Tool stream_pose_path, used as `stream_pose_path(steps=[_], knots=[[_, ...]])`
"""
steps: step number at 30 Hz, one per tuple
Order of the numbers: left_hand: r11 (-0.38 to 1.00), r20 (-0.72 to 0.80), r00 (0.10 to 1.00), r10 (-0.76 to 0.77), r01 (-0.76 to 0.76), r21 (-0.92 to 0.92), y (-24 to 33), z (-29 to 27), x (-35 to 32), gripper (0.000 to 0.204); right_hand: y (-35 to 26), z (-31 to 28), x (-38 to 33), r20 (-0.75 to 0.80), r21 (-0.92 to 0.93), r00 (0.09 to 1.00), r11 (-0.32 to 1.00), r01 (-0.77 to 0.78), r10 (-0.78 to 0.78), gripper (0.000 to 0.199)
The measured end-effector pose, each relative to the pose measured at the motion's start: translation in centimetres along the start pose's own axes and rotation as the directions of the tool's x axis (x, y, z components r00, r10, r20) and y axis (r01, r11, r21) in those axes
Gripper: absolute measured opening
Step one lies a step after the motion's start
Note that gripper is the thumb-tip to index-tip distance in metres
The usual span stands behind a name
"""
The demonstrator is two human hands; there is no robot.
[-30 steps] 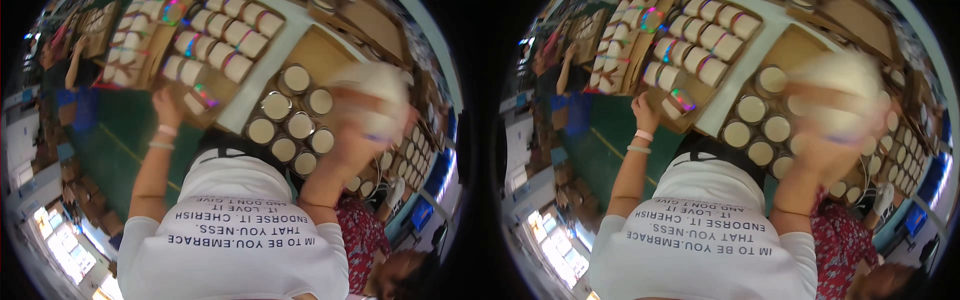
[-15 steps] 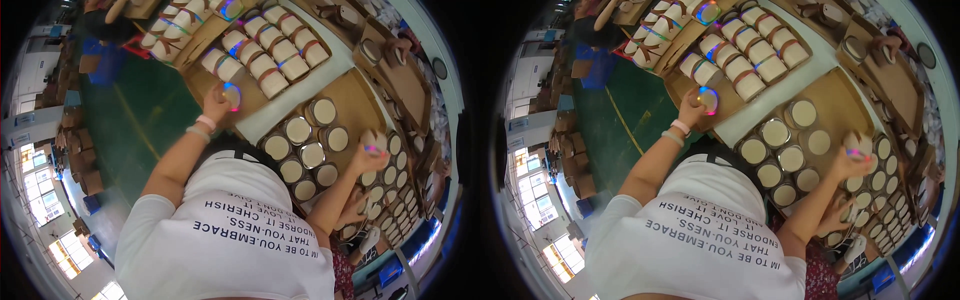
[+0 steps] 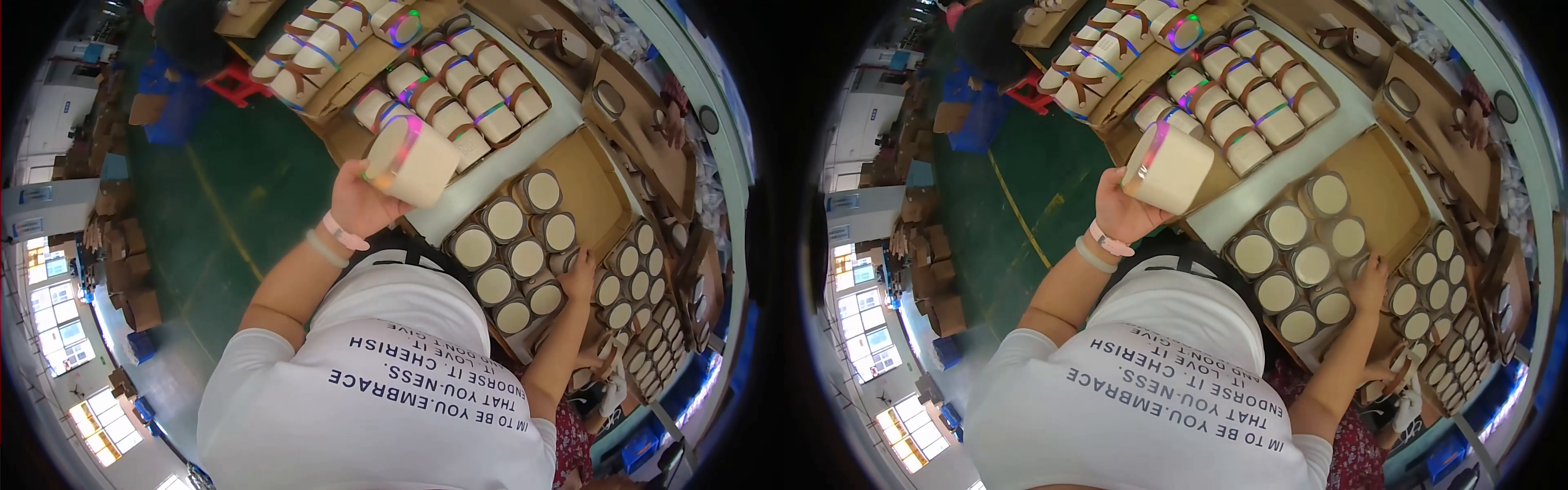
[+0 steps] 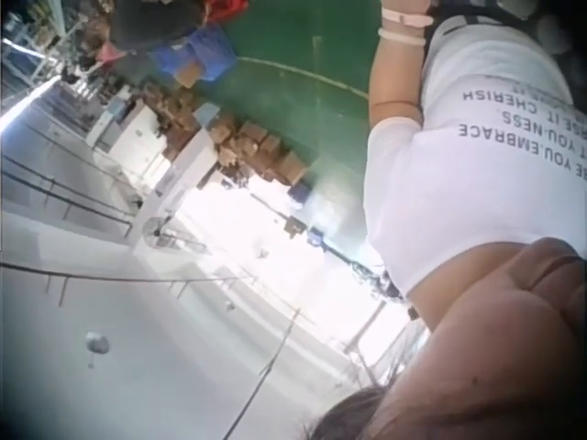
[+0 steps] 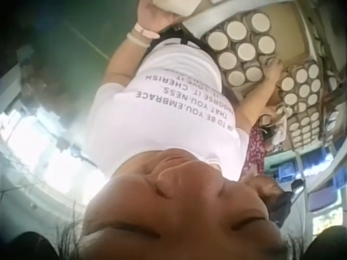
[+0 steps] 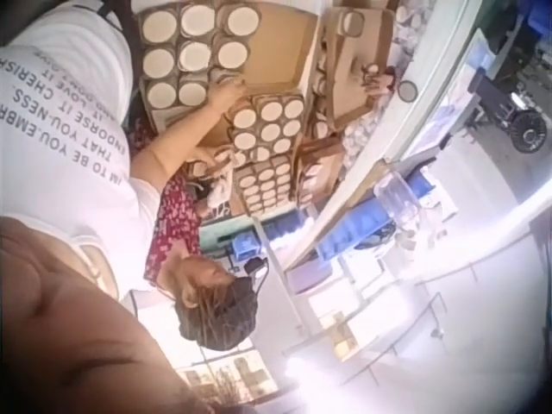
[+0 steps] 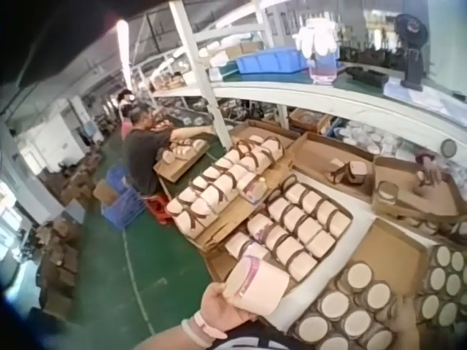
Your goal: Organizes and places electronic LED cube lights into packaging boxes at an assembly line.
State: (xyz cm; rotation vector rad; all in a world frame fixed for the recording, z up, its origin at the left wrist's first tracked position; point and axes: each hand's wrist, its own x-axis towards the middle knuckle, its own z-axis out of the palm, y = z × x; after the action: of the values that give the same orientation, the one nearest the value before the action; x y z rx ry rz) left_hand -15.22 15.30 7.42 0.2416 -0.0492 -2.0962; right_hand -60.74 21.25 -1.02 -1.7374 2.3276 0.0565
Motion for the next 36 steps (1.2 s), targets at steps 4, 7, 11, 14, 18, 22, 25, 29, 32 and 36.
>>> stream_pose_path(steps=[4,7,11,14,18,22,25,29,32,36], knots=[[0.677,-0.052,0.934,0.352,-0.216,0.704,-1.0,1.1,-1.0,0.069,-4.6,-2.2,0.4,0.06,-0.116,0.997,0.992,0.046,-0.039,0.081],[0.323,0.15,0.893,0.424,-0.304,0.896,-2.7,1.5,-0.9,0.073,-13.2,-4.5,-1.2,-0.208,0.344,0.928,0.865,0.366,-0.309,0.089],[-0.422,0.425,0.794,0.434,-0.237,0.875,-4.7,3.5,1.5,0.072,-24.6,-5.8,-5.6,0.003,0.972,0.913,-0.214,-0.099,-0.408,0.089],[-0.622,0.523,0.792,0.315,-0.244,0.744,-6.5,4.7,1.7,0.072,-25.9,-3.9,-5.5,0.169,0.859,0.953,-0.437,-0.267,-0.25,0.075],[-0.433,0.547,0.832,-0.085,-0.526,0.732,-4.1,3.4,2.0,0.075,-24.2,-4.6,-4.8,0.427,0.699,0.894,-0.577,-0.422,-0.137,0.046],[-0.256,0.484,0.858,-0.171,-0.513,0.819,-0.7,-1.5,3.1,0.074,-20.4,-2.7,-7.8,0.118,0.988,0.99,-0.113,-0.109,0.077,0.043],[-0.766,0.041,0.993,0.112,0.06,0.64,4.4,-5.9,6.0,0.086,-20.4,-6.9,-10.5,-0.463,0.11,0.854,0.942,0.318,-0.235,0.053],[-0.847,0.086,0.92,0.382,0.311,0.431,9.1,-11.6,8.7,0.098,-16.9,-16.1,-12.7,-0.957,-0.219,0.187,0.975,0.044,-0.223,0.068],[-0.844,0.171,0.943,0.285,0.162,0.512,9.2,-13.5,9.7,0.093,-10.7,-20.3,-19.1,-0.943,0.181,0.329,0.913,0.367,0.055,0.04],[-0.872,0.347,0.932,0.103,-0.083,0.482,7.9,-14.0,10.3,0.081,-14.2,-21.4,-23.3,-0.976,0.102,0.217,0.892,0.439,0.004,0.027]])
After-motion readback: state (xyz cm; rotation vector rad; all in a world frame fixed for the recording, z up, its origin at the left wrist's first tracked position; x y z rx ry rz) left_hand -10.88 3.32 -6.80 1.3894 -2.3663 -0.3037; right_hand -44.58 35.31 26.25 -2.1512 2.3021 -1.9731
